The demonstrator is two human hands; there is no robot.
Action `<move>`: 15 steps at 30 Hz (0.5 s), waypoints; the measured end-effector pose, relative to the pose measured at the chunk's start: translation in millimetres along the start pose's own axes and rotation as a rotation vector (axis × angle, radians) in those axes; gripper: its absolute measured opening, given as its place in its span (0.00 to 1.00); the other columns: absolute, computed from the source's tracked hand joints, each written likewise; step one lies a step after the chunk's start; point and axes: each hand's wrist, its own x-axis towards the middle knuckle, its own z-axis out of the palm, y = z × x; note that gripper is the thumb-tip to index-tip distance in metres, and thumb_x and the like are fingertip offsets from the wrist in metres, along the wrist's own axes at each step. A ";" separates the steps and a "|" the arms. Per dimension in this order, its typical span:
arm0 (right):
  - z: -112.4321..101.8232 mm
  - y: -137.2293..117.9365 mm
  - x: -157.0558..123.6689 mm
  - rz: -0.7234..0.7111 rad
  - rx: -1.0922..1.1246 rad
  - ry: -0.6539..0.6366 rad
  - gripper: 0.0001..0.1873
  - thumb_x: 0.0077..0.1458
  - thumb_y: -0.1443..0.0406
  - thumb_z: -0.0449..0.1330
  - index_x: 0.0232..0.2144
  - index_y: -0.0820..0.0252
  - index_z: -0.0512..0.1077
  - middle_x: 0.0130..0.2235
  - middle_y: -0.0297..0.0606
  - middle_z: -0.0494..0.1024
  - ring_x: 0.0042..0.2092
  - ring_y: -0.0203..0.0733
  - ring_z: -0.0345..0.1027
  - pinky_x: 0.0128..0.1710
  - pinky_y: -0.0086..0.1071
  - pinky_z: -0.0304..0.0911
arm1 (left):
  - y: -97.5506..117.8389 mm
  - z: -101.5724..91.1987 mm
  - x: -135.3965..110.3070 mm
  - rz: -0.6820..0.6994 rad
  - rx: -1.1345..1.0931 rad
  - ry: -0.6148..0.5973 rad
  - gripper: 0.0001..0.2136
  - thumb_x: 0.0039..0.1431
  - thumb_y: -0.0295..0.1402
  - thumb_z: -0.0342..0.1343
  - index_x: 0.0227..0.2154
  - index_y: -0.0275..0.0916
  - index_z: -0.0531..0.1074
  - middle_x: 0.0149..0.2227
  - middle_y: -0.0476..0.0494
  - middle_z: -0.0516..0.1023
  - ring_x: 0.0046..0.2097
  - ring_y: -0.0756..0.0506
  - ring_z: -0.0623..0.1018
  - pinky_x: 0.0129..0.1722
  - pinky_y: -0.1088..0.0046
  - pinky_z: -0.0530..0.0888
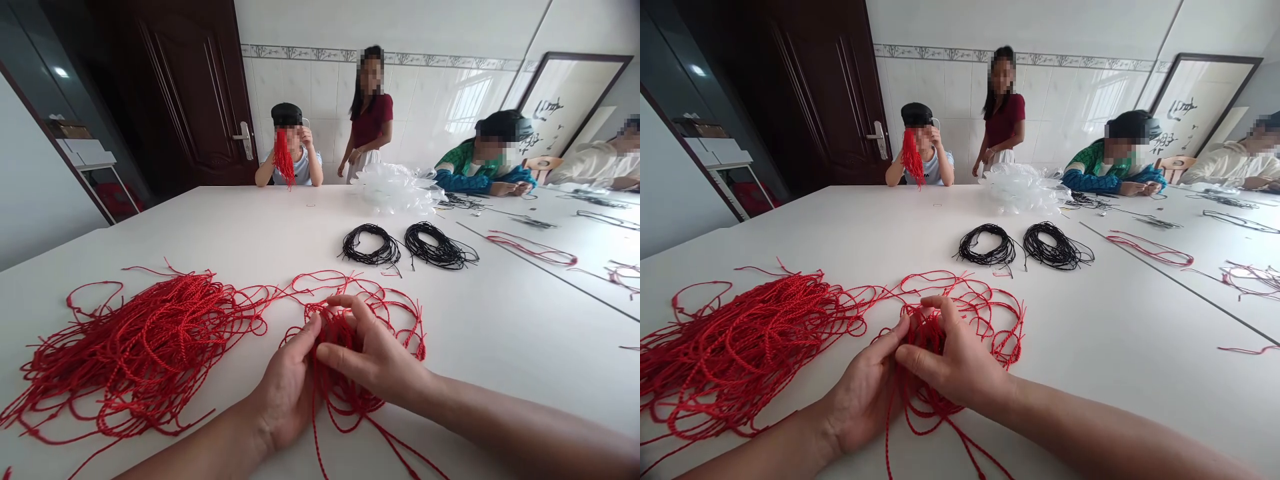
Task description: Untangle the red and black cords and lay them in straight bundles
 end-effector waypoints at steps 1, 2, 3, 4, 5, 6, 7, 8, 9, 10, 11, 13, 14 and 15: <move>0.8 0.5 -0.3 -0.014 -0.069 0.015 0.26 0.46 0.66 0.56 0.48 0.54 0.53 0.27 0.30 0.66 0.25 0.32 0.57 0.22 0.26 0.54 | -0.3 0.0 0.2 0.002 0.001 -0.001 0.13 0.53 0.38 0.49 0.39 0.38 0.70 0.33 0.44 0.76 0.38 0.47 0.74 0.44 0.71 0.66; 1.5 0.8 -0.4 -0.022 -0.126 0.034 0.27 0.46 0.67 0.56 0.49 0.54 0.53 0.26 0.30 0.66 0.24 0.32 0.57 0.22 0.26 0.54 | -0.7 0.0 0.4 0.004 0.003 -0.003 0.13 0.53 0.39 0.49 0.39 0.38 0.70 0.32 0.44 0.76 0.38 0.47 0.74 0.44 0.71 0.66; 2.0 1.0 -0.4 -0.023 -0.158 0.050 0.27 0.46 0.68 0.55 0.49 0.54 0.53 0.26 0.29 0.66 0.24 0.31 0.57 0.22 0.26 0.53 | -1.3 0.1 0.4 0.009 0.006 -0.008 0.14 0.53 0.39 0.49 0.39 0.39 0.70 0.33 0.45 0.75 0.38 0.47 0.74 0.43 0.72 0.66; 2.4 0.9 -0.4 -0.023 -0.166 0.059 0.26 0.47 0.68 0.54 0.49 0.54 0.52 0.26 0.29 0.65 0.23 0.31 0.56 0.21 0.26 0.53 | -2.2 0.3 0.2 0.014 0.009 -0.014 0.14 0.53 0.40 0.49 0.39 0.39 0.70 0.33 0.45 0.75 0.38 0.47 0.74 0.43 0.72 0.66; 2.9 0.6 -0.5 -0.023 -0.158 0.058 0.26 0.48 0.67 0.53 0.49 0.54 0.51 0.25 0.29 0.65 0.23 0.31 0.56 0.21 0.26 0.53 | -3.3 0.7 -0.3 0.025 0.014 -0.012 0.15 0.53 0.40 0.48 0.40 0.39 0.69 0.33 0.45 0.75 0.38 0.47 0.74 0.43 0.72 0.66; 3.4 0.0 -0.6 -0.028 -0.154 0.053 0.26 0.48 0.66 0.53 0.49 0.55 0.51 0.25 0.29 0.65 0.23 0.31 0.56 0.21 0.26 0.54 | -4.8 1.3 -1.1 0.039 0.018 0.004 0.15 0.53 0.41 0.48 0.40 0.40 0.69 0.33 0.45 0.75 0.38 0.47 0.74 0.42 0.72 0.67; 4.1 -0.7 -1.1 -0.041 -0.167 0.047 0.26 0.48 0.64 0.54 0.49 0.55 0.51 0.25 0.29 0.65 0.24 0.32 0.57 0.22 0.26 0.55 | -6.6 2.1 -2.1 0.050 0.019 0.025 0.16 0.53 0.42 0.48 0.40 0.40 0.69 0.33 0.45 0.75 0.38 0.47 0.73 0.42 0.72 0.67; 4.9 -1.6 -2.0 -0.065 -0.208 0.040 0.27 0.47 0.64 0.55 0.49 0.56 0.51 0.25 0.30 0.66 0.25 0.33 0.58 0.23 0.27 0.56 | -8.7 3.2 -3.5 0.060 0.017 0.045 0.16 0.52 0.43 0.48 0.40 0.40 0.69 0.33 0.45 0.75 0.39 0.47 0.73 0.41 0.72 0.67; 5.7 -2.8 -3.4 -0.100 -0.280 0.036 0.27 0.47 0.65 0.55 0.49 0.56 0.51 0.25 0.31 0.66 0.26 0.34 0.60 0.25 0.29 0.57 | -11.2 4.5 -5.1 0.070 0.014 0.066 0.17 0.52 0.44 0.49 0.40 0.39 0.69 0.33 0.45 0.75 0.39 0.47 0.73 0.41 0.72 0.67; 6.4 -4.5 -5.3 -0.157 -0.378 0.035 0.27 0.46 0.66 0.54 0.49 0.57 0.51 0.27 0.33 0.68 0.27 0.36 0.61 0.27 0.30 0.57 | -13.8 5.9 -6.9 0.081 0.013 0.081 0.17 0.52 0.44 0.49 0.40 0.39 0.69 0.33 0.44 0.75 0.39 0.47 0.73 0.40 0.73 0.68; 6.6 -6.9 -7.7 -0.233 -0.492 0.031 0.28 0.45 0.68 0.54 0.49 0.58 0.52 0.29 0.36 0.68 0.29 0.38 0.61 0.29 0.33 0.58 | -16.6 7.3 -8.7 0.088 0.010 0.083 0.17 0.51 0.43 0.50 0.39 0.37 0.69 0.33 0.44 0.75 0.38 0.46 0.73 0.40 0.73 0.68; 4.7 -14.0 -13.4 -0.400 -0.722 0.007 0.29 0.41 0.70 0.53 0.50 0.61 0.55 0.32 0.41 0.69 0.33 0.43 0.61 0.33 0.37 0.57 | -22.0 10.2 -12.3 0.068 0.001 0.060 0.15 0.51 0.39 0.52 0.39 0.35 0.70 0.33 0.42 0.75 0.38 0.46 0.73 0.39 0.73 0.68; 2.1 -18.6 -15.9 -0.468 -0.817 -0.007 0.31 0.40 0.70 0.52 0.50 0.62 0.56 0.32 0.42 0.69 0.34 0.44 0.60 0.35 0.39 0.57 | -24.4 11.5 -13.7 0.037 -0.010 0.045 0.15 0.50 0.37 0.53 0.38 0.34 0.70 0.33 0.41 0.75 0.37 0.46 0.74 0.38 0.72 0.68; -1.7 -23.7 -17.5 -0.506 -0.887 -0.028 0.32 0.39 0.70 0.52 0.51 0.62 0.56 0.31 0.43 0.69 0.34 0.45 0.60 0.35 0.40 0.56 | -26.3 12.6 -14.9 0.005 -0.029 0.031 0.14 0.50 0.36 0.53 0.37 0.33 0.70 0.32 0.40 0.75 0.36 0.46 0.74 0.37 0.72 0.69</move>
